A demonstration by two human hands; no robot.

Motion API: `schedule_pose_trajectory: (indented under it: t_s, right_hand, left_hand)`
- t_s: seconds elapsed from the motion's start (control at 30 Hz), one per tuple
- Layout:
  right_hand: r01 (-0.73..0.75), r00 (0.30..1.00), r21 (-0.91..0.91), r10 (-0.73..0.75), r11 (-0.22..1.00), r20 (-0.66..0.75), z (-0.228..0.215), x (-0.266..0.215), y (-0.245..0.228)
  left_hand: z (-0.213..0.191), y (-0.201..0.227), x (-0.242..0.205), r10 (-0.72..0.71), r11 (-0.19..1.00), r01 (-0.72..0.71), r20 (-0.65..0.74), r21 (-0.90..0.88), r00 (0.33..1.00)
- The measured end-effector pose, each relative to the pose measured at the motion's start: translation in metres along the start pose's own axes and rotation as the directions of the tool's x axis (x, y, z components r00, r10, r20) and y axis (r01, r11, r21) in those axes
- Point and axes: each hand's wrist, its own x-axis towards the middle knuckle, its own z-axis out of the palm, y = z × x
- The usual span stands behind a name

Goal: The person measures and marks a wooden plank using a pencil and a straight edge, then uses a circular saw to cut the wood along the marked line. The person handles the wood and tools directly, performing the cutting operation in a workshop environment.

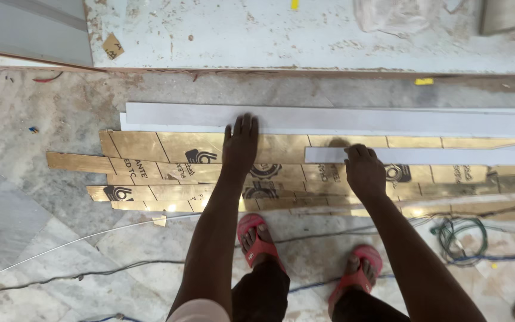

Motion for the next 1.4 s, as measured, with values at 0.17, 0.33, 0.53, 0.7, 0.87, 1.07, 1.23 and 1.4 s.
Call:
schedule_pose_trajectory:
  t_s: [0.17, 0.33, 0.53, 0.7, 0.87, 1.07, 1.23, 1.4]
  right_hand:
    - [0.272, 0.931, -0.242, -0.318, 0.931, -0.179, -0.012, 0.076, -0.028]
    - [0.307, 0.924, -0.315, -0.361, 0.898, -0.127, -0.015, 0.102, -0.050]
    - [0.318, 0.939, -0.244, -0.340, 0.916, -0.052, -0.021, 0.132, -0.028]
    - [0.289, 0.938, 0.113, -0.305, 0.950, 0.163, -0.090, 0.145, 0.003]
    - [0.254, 0.930, 0.151, -0.284, 0.955, 0.232, -0.130, 0.135, 0.007]
    - [0.183, 0.924, 0.006, -0.174, 0.983, 0.339, -0.110, 0.114, -0.009]
    - [0.430, 0.814, -0.244, -0.256, 0.869, 0.521, -0.040, 0.143, 0.024]
    - [0.505, 0.462, -0.127, -0.143, 0.854, 0.875, 0.051, 0.124, 0.074]
  left_hand:
    - [0.009, -0.016, 0.044, 0.167, 0.983, -0.160, -0.077, 0.090, 0.983]
    - [0.018, -0.038, 0.053, 0.395, 0.901, -0.383, -0.025, 0.204, 0.918]
    - [-0.006, -0.047, 0.079, 0.264, 0.960, -0.267, -0.050, -0.087, 0.963]
    - [-0.079, -0.100, 0.068, -0.019, 0.982, 0.003, -0.083, -0.190, 0.996]
    - [-0.117, -0.150, 0.008, -0.352, 0.916, 0.346, 0.008, -0.204, 0.936]
    - [-0.119, -0.162, -0.070, -0.552, 0.822, 0.567, 0.168, -0.058, 0.817]
    - [-0.089, -0.167, -0.104, -0.583, 0.805, 0.590, 0.259, 0.056, 0.770]
    - [-0.051, -0.130, -0.140, -0.360, 0.917, 0.393, 0.555, 0.064, 0.750]
